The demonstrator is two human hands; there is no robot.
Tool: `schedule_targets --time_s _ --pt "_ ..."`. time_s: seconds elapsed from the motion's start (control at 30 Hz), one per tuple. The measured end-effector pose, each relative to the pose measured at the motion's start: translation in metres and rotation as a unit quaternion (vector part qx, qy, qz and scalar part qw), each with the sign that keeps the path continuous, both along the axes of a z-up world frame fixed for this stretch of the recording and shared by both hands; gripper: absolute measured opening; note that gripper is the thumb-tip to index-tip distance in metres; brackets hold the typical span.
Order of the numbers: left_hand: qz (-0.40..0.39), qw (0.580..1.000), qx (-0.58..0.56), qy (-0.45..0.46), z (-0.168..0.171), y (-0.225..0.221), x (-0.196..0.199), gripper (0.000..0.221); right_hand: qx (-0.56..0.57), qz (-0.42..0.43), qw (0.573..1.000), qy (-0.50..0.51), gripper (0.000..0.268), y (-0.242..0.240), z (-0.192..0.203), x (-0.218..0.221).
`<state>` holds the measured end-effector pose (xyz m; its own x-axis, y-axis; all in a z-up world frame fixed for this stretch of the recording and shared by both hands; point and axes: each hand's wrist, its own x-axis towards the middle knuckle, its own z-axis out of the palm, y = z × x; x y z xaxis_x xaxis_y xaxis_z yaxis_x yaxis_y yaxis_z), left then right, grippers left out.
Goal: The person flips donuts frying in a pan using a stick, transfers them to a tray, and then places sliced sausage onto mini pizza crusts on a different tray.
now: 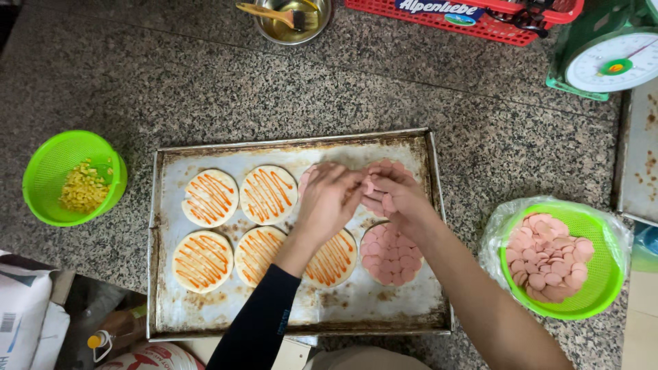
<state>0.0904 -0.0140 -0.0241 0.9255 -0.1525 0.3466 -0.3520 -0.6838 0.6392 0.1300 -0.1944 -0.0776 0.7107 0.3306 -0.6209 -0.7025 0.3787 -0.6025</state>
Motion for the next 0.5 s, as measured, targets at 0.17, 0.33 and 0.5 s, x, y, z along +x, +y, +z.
schedule_targets --time_s 0.17,0.33,0.5 --pt "0.043 0.999 0.032 0.007 0.005 -0.009 -0.012 0.024 -0.021 -0.003 1.000 0.013 0.024 0.002 -0.002 -0.002" --pt "0.085 0.996 0.007 0.000 -0.006 -0.011 -0.012 0.015 0.038 -0.002 0.999 0.009 0.033 0.004 -0.002 -0.002" --pt "0.085 0.994 -0.062 0.010 -0.011 -0.002 -0.004 0.007 0.000 -0.034 0.999 -0.009 0.029 0.002 0.001 -0.003"
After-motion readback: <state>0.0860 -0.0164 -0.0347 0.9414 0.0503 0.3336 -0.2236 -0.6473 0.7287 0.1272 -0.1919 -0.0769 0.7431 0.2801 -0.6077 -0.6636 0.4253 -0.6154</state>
